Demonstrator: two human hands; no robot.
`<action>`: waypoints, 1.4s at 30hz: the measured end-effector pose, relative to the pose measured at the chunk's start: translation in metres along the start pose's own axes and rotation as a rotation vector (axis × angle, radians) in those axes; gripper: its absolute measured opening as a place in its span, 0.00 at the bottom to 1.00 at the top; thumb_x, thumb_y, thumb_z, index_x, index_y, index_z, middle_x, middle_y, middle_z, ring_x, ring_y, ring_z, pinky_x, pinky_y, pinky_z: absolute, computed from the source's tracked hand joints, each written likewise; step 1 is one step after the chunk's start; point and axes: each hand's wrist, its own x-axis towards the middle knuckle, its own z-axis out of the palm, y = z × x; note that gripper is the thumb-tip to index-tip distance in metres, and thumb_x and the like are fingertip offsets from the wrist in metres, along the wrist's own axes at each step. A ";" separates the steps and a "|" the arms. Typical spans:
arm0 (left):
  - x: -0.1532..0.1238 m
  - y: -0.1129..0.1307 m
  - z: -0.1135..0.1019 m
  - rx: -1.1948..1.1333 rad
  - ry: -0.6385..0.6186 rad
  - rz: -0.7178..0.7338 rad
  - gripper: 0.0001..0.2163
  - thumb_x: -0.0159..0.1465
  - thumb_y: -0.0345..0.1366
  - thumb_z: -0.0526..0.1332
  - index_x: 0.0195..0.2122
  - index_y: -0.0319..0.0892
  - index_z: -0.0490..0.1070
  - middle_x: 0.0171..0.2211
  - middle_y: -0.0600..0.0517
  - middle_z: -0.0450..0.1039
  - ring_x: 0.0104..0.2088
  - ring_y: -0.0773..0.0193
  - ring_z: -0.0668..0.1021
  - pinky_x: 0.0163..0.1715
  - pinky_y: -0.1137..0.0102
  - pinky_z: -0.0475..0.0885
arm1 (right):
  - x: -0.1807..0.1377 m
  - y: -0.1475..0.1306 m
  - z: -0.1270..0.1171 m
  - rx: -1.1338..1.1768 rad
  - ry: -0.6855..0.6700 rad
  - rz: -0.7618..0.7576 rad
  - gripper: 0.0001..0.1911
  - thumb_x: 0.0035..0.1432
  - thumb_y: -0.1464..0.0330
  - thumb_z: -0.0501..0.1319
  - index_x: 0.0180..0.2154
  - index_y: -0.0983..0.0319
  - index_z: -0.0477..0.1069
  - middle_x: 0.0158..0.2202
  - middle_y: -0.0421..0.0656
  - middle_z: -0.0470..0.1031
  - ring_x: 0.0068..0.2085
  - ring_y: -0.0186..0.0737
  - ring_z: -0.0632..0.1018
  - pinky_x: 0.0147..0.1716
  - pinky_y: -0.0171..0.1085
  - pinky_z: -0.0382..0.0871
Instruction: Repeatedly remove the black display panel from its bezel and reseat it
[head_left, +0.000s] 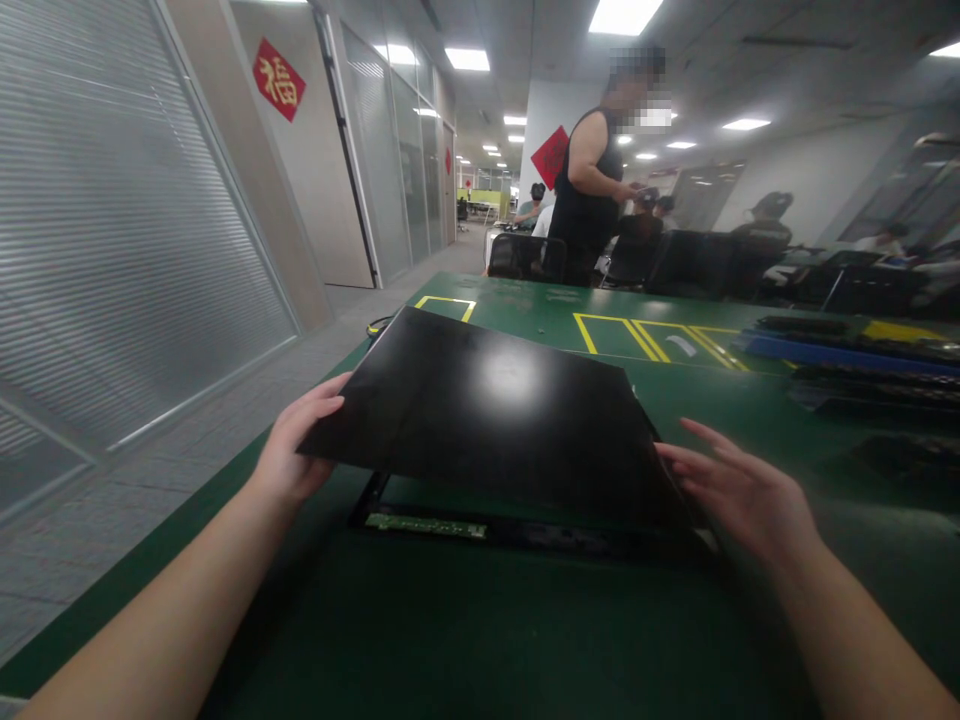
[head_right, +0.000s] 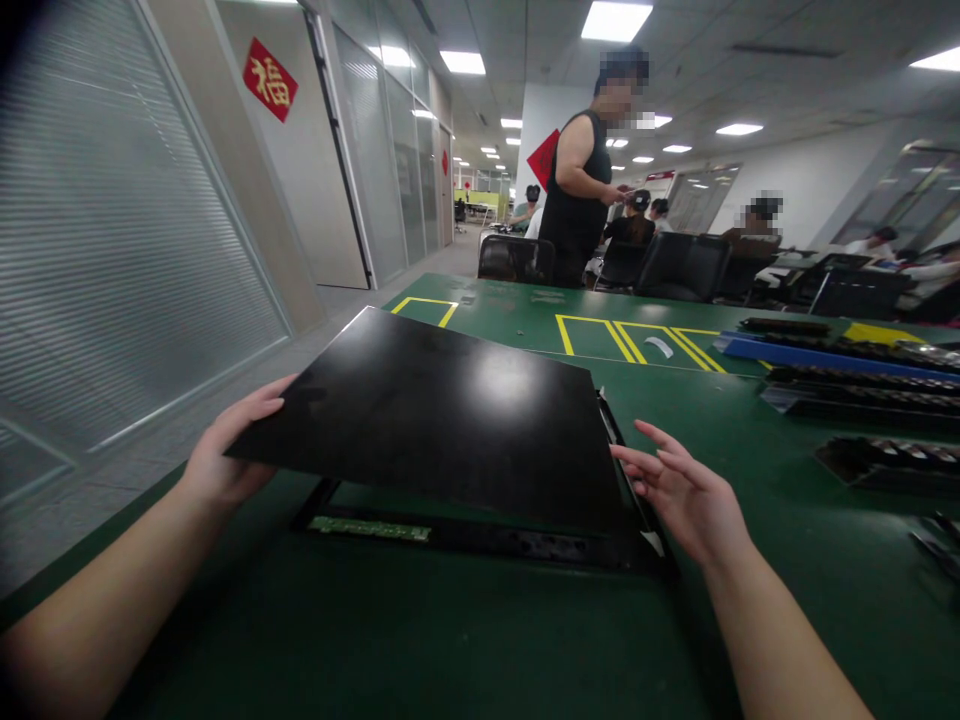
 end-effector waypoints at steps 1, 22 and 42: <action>0.000 -0.001 0.000 0.006 -0.001 0.001 0.20 0.45 0.35 0.72 0.41 0.38 0.82 0.38 0.48 0.85 0.37 0.54 0.83 0.34 0.70 0.76 | 0.000 0.000 0.000 0.001 0.013 -0.002 0.26 0.55 0.65 0.57 0.56 0.56 0.67 0.44 0.52 0.81 0.32 0.41 0.77 0.28 0.37 0.71; 0.000 -0.015 0.003 0.210 -0.058 -0.049 0.17 0.44 0.34 0.71 0.38 0.41 0.81 0.32 0.50 0.84 0.30 0.57 0.83 0.30 0.69 0.76 | 0.011 0.009 -0.004 -0.112 0.138 0.066 0.18 0.56 0.62 0.59 0.48 0.58 0.70 0.38 0.50 0.82 0.19 0.31 0.63 0.15 0.31 0.58; 0.003 -0.027 0.000 0.225 -0.150 -0.131 0.16 0.48 0.33 0.73 0.40 0.42 0.80 0.35 0.48 0.84 0.29 0.58 0.83 0.31 0.70 0.78 | 0.021 0.017 -0.014 -0.200 0.178 0.012 0.19 0.50 0.60 0.64 0.44 0.58 0.71 0.35 0.48 0.82 0.18 0.29 0.62 0.14 0.32 0.55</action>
